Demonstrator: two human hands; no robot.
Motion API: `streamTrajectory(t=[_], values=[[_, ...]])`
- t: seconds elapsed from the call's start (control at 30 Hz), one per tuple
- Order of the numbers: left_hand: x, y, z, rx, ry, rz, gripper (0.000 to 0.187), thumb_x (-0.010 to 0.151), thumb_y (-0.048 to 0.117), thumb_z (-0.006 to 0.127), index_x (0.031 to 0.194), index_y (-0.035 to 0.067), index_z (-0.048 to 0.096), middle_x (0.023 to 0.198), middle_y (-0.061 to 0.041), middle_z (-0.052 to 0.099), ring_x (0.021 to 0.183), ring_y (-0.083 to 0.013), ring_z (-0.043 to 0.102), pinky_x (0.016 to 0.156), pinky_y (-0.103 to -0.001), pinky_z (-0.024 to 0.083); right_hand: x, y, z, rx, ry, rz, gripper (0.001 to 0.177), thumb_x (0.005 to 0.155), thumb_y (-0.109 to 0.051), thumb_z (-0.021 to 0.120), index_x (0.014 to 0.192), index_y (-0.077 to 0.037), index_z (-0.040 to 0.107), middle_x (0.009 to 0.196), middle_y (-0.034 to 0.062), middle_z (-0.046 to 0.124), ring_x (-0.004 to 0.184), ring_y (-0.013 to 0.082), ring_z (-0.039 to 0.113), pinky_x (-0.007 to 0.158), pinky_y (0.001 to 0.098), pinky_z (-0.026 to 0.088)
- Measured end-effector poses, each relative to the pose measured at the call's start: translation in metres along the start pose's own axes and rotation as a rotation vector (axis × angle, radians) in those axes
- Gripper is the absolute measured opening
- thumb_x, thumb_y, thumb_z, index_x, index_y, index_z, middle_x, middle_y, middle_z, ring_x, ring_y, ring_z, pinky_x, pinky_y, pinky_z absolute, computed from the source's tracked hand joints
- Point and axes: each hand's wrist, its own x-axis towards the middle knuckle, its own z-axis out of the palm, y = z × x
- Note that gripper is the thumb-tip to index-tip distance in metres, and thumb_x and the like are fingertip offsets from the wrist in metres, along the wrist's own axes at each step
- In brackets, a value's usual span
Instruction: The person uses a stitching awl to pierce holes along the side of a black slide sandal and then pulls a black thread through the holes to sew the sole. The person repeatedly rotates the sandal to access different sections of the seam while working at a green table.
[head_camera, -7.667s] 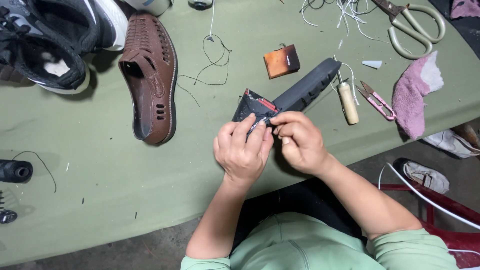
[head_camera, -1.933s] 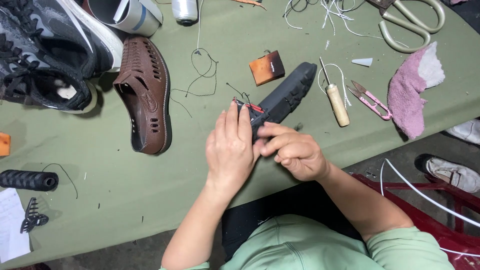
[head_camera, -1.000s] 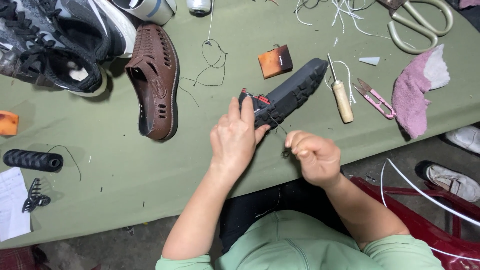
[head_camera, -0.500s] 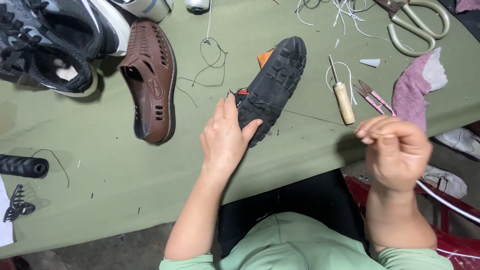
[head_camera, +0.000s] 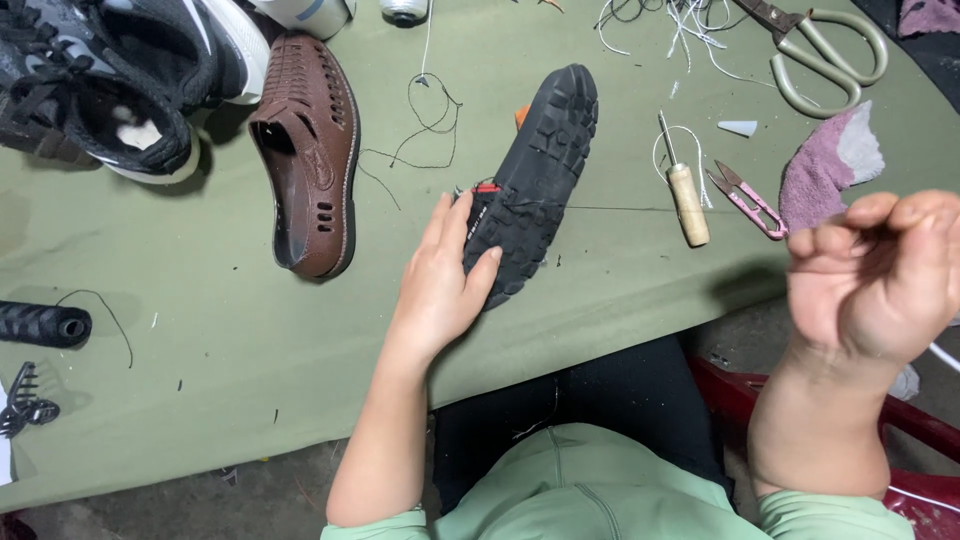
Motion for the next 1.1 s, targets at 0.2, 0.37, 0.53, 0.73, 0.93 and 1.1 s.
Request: streamTrajectory(t=[0.2,0.37,0.53,0.73,0.93,1.1], values=[[-0.025,0.006,0.014,-0.143,-0.031,-0.124,0.081,0.095,0.041,0.058,0.16,0.009,0.022,0.168,-0.024,0.017,0.155,-0.0347,0.02,0.117,-0.049,0.025,0.082,0.005,0.028,0.298,0.163,0.198,0.011,0.115,-0.018,0.064,0.105,-0.015,0.068,0.105,0.0025,0.074,0.086,0.012,0.073,0.087,0.0312,0.067],[-0.036,0.017,0.015,-0.231,-0.033,-0.201,0.084,0.09,0.05,0.056,0.159,0.011,0.025,0.169,-0.021,0.012,0.127,-0.0279,0.04,0.101,-0.04,0.038,0.118,0.004,0.122,0.197,0.265,0.127,0.015,0.092,-0.006,0.079,0.082,-0.006,0.068,0.09,0.0167,0.08,0.078,0.0202,0.079,0.077,0.035,0.071],[-0.037,-0.007,0.028,-0.367,0.052,-0.094,0.076,0.09,0.047,0.06,0.151,0.008,0.039,0.163,-0.023,0.025,0.137,-0.0339,0.052,0.068,-0.031,0.067,0.151,0.049,0.096,-0.665,-0.085,-0.183,0.027,0.11,-0.035,0.071,0.127,-0.024,0.052,0.126,-0.0019,0.067,0.114,0.015,0.082,0.086,0.0244,0.065],[-0.02,-0.022,0.021,-0.222,0.082,0.081,0.044,0.1,0.039,0.05,0.128,0.009,0.064,0.124,-0.007,0.069,0.09,-0.0183,0.069,0.08,-0.033,0.054,0.078,0.042,0.102,-1.356,-0.427,-0.683,0.051,0.101,-0.004,0.075,0.144,0.01,0.051,0.147,0.036,0.033,0.138,0.0567,0.041,0.112,0.0661,0.039],[-0.002,-0.027,0.02,-0.113,0.087,0.16,0.05,0.101,0.043,0.051,0.139,0.011,0.056,0.142,-0.014,0.057,0.131,-0.0301,0.055,0.105,-0.045,0.044,0.053,0.039,0.092,-1.442,-0.448,-0.665,0.048,0.1,-0.009,0.076,0.137,0.012,0.056,0.123,0.0296,0.044,0.117,0.0484,0.051,0.095,0.0581,0.048],[-0.005,-0.029,0.027,-0.492,-0.078,0.089,0.069,0.102,0.035,0.056,0.158,0.004,0.031,0.156,-0.042,0.025,0.139,-0.0614,0.033,0.099,-0.057,0.054,0.013,0.049,0.115,-1.126,-0.802,0.124,0.045,0.093,-0.011,0.066,0.137,-0.002,0.062,0.111,0.0307,0.074,0.099,0.05,0.072,0.083,0.0586,0.057]])
